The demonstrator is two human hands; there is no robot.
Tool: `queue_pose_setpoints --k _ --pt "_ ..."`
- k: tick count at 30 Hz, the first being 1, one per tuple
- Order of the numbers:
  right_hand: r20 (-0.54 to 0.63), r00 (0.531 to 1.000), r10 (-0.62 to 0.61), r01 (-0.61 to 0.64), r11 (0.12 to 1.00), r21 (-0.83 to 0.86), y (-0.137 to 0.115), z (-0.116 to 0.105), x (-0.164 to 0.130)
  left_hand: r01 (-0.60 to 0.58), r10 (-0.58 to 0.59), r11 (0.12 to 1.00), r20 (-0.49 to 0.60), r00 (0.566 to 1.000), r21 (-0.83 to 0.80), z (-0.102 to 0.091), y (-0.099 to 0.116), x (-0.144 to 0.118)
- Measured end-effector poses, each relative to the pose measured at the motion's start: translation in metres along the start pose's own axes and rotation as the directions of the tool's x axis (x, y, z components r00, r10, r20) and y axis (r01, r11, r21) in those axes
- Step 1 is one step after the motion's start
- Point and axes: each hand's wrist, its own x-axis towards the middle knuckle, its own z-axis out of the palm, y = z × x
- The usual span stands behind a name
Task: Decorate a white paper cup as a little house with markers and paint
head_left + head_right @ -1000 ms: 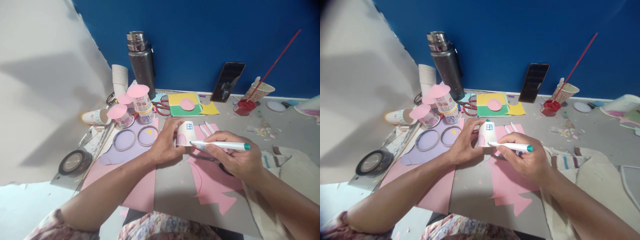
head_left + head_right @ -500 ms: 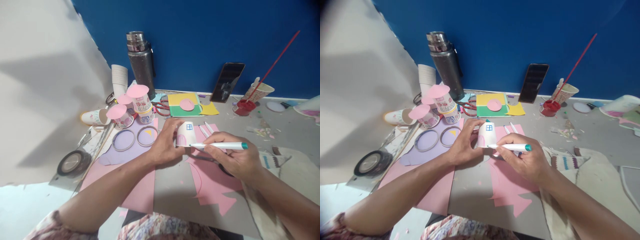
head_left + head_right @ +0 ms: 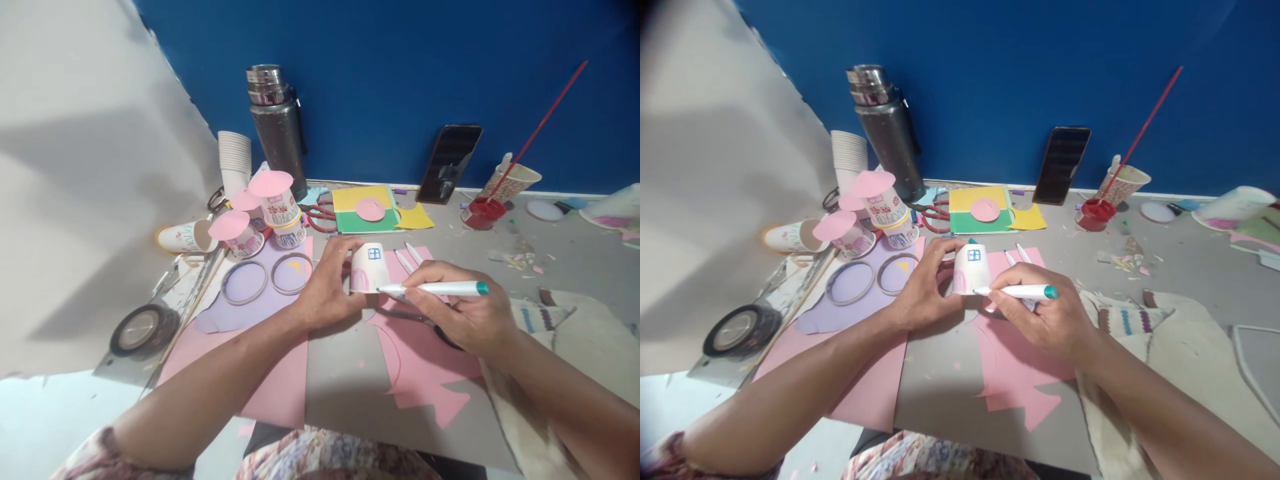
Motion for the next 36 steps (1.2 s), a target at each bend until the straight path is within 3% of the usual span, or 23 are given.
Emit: queue_pose_setpoints --k 5,14,18,21,28,33,36 --pt "-0.052 0.997 0.057 -0.056 0.998 0.019 0.0031 0.0008 -0.0028 0.031 -0.032 0.998 -0.012 0.999 -0.058 0.0016 0.0015 0.0010" --pt "-0.030 0.998 0.054 -0.053 0.998 0.029 0.0071 -0.0031 -0.0032 0.047 -0.046 0.987 0.013 0.999 -0.154 0.0008 0.0009 0.0021" --pt "-0.097 0.994 0.058 -0.057 0.998 0.014 0.0065 -0.0046 -0.0032 0.046 -0.040 0.977 0.031 0.999 -0.207 -0.0002 -0.0013 0.0024" --pt "-0.079 0.996 0.039 -0.037 0.999 0.027 0.0060 -0.0059 -0.0031 0.058 -0.050 0.971 0.038 0.998 -0.230 -0.0006 -0.0005 0.0024" --pt "-0.148 0.986 0.079 -0.079 0.997 0.005 0.0082 -0.0062 -0.0043 0.062 -0.055 0.970 0.036 0.998 -0.236 -0.0014 0.0018 0.0019" --pt "-0.211 0.978 0.005 -0.024 0.996 -0.090 0.0079 -0.0055 -0.0042 0.045 -0.037 0.977 0.043 0.998 -0.208 -0.0004 0.0004 0.0015" --pt "-0.214 0.976 0.025 -0.042 0.996 -0.078 0.0051 -0.0048 -0.0037 0.037 -0.029 0.979 0.042 0.999 -0.203 0.0003 0.0007 0.0009"
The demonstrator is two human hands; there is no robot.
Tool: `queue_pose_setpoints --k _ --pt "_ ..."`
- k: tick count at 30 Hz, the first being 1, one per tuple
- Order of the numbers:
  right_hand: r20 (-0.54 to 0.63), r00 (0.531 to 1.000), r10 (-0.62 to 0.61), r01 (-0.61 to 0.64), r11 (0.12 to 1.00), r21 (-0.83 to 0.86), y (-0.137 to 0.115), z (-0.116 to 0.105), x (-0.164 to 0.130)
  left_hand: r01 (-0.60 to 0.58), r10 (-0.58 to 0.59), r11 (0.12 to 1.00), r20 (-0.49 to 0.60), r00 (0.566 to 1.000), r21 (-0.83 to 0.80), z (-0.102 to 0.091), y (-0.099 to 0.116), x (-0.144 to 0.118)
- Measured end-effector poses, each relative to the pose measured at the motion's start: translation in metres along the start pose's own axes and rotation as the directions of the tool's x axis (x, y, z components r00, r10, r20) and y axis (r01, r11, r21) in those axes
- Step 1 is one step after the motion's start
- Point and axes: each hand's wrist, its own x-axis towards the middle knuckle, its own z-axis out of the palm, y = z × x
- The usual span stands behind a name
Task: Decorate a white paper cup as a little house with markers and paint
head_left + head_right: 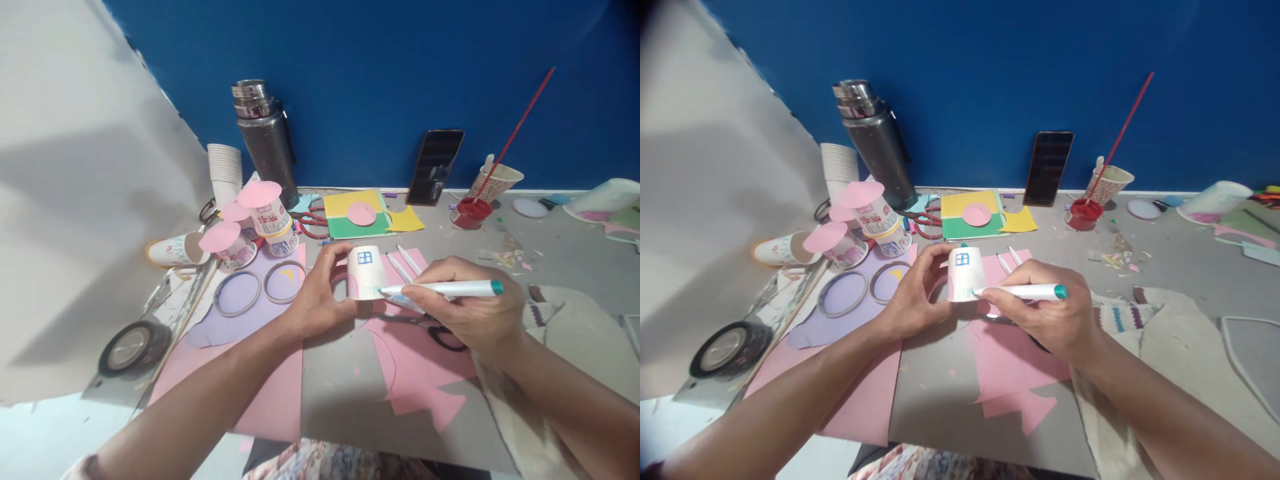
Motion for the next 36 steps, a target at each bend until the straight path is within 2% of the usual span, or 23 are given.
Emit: queue_pose_setpoints --k 7,13,18,24,31,36 --pt "-0.037 0.973 0.228 -0.225 0.971 0.080 -0.012 0.003 0.002 -0.004 0.004 1.000 0.024 1.000 -0.007 0.001 0.002 -0.001" --pt "0.153 0.922 0.355 -0.382 0.901 0.208 -0.016 -0.004 0.008 0.036 -0.038 0.993 -0.012 0.999 -0.111 -0.002 -0.001 0.002" --pt "0.183 0.929 0.322 -0.357 0.912 0.203 -0.010 -0.010 0.011 0.039 -0.049 0.986 -0.057 0.997 -0.164 -0.002 -0.001 0.002" --pt "0.144 0.944 0.298 -0.317 0.939 0.133 -0.011 -0.008 0.008 0.021 -0.026 0.991 -0.038 0.999 -0.134 -0.001 0.000 0.002" --pt "0.027 0.972 0.233 -0.234 0.972 0.016 -0.013 -0.005 0.008 -0.022 0.022 0.994 0.000 1.000 -0.109 -0.001 0.000 0.000" --pt "0.081 0.978 0.190 -0.194 0.980 0.039 -0.010 -0.005 0.007 -0.010 0.013 0.992 0.023 1.000 -0.125 -0.002 -0.001 0.000"
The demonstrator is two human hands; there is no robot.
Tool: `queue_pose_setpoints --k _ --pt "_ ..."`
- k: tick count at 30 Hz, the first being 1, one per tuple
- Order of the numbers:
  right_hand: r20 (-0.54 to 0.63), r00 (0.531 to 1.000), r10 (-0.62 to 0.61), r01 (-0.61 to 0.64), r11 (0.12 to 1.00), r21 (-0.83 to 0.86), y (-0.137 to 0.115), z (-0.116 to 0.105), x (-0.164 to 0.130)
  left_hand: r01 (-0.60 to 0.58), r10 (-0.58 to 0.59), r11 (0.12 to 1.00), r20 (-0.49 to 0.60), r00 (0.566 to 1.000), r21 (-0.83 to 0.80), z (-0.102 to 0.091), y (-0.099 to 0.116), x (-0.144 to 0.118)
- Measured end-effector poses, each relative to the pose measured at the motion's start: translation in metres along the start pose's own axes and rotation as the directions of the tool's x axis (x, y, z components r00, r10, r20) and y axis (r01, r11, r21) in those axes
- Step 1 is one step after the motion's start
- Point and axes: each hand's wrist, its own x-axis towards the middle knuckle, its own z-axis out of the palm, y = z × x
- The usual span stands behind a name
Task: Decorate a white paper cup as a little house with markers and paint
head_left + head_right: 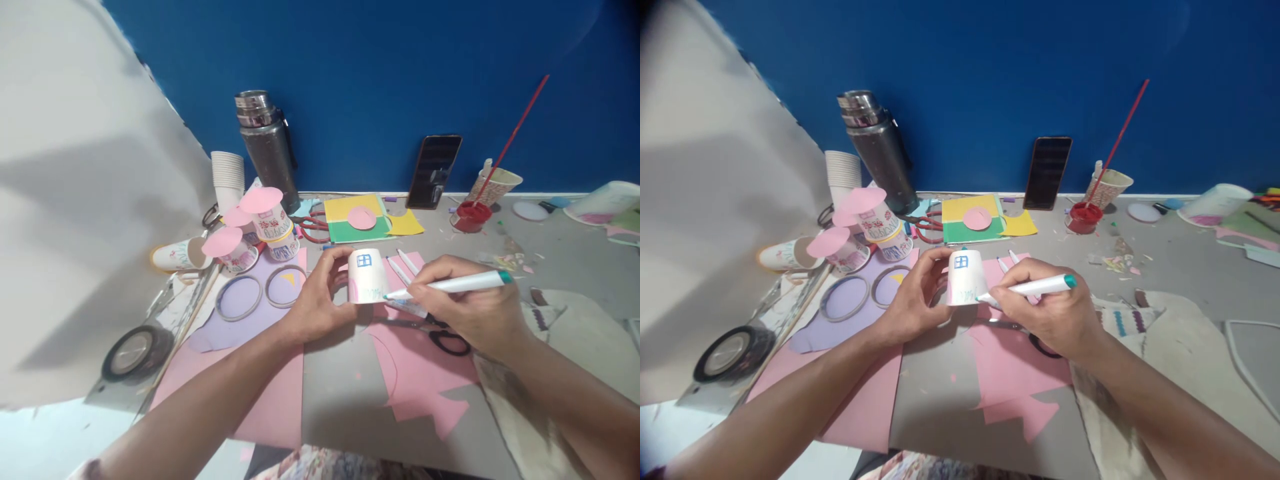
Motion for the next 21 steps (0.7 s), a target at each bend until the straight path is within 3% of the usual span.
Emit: queue_pose_setpoints --k 21 --pt "0.042 0.999 0.016 -0.021 0.994 0.111 0.005 -0.012 0.010 0.115 -0.097 0.963 0.083 0.992 -0.246 0.001 0.010 0.005"
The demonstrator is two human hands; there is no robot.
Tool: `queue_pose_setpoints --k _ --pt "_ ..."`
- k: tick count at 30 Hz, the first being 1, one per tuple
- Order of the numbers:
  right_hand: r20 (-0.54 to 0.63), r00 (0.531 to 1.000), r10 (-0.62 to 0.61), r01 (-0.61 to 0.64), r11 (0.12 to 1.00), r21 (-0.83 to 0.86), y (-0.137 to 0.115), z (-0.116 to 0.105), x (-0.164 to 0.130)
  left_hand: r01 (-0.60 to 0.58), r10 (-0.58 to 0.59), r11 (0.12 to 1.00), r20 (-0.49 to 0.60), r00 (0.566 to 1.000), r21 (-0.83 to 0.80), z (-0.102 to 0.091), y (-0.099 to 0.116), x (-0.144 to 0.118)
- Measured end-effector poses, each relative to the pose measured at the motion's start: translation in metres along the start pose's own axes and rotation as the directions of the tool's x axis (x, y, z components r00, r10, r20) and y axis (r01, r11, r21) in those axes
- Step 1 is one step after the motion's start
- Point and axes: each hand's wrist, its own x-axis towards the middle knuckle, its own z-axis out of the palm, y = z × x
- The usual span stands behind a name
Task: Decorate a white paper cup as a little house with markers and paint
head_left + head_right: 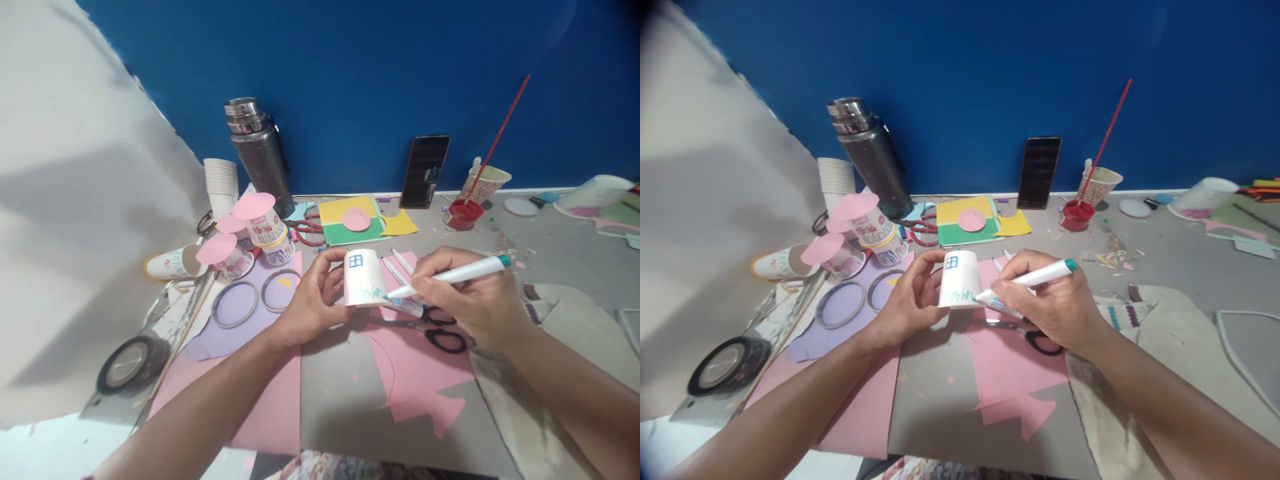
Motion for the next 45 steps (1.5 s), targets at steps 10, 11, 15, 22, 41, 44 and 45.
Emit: queue_pose_setpoints --k 10,11,15,22,41,44,45 --pt "-0.141 0.990 -0.024 0.018 0.999 -0.045 -0.002 0.005 -0.004 -0.073 0.087 0.972 -0.052 0.995 0.224 0.000 -0.004 -0.002" --pt "-0.113 0.993 -0.032 0.028 0.999 -0.036 -0.003 0.006 -0.005 -0.093 0.111 0.954 -0.047 0.993 0.284 0.000 -0.005 -0.003" --pt "0.027 0.999 -0.041 0.041 0.999 0.000 -0.005 0.011 -0.010 -0.148 0.165 0.898 -0.005 0.986 0.415 -0.002 -0.007 -0.006" --pt "0.111 0.993 -0.033 0.033 0.999 0.001 -0.008 0.012 -0.009 -0.120 0.135 0.877 0.001 0.991 0.465 -0.003 -0.005 -0.006" --pt "0.131 0.983 -0.129 0.131 0.991 -0.009 -0.005 0.014 -0.011 -0.125 0.151 0.790 0.008 0.989 0.601 0.002 -0.001 -0.010" --pt "0.203 0.974 -0.100 0.104 0.995 -0.008 -0.005 0.014 -0.011 -0.123 0.145 0.804 0.008 0.989 0.582 0.002 -0.002 -0.010" --pt "0.197 0.976 -0.094 0.097 0.995 -0.009 -0.005 0.014 -0.011 -0.113 0.138 0.814 0.000 0.990 0.570 0.002 -0.001 -0.010"
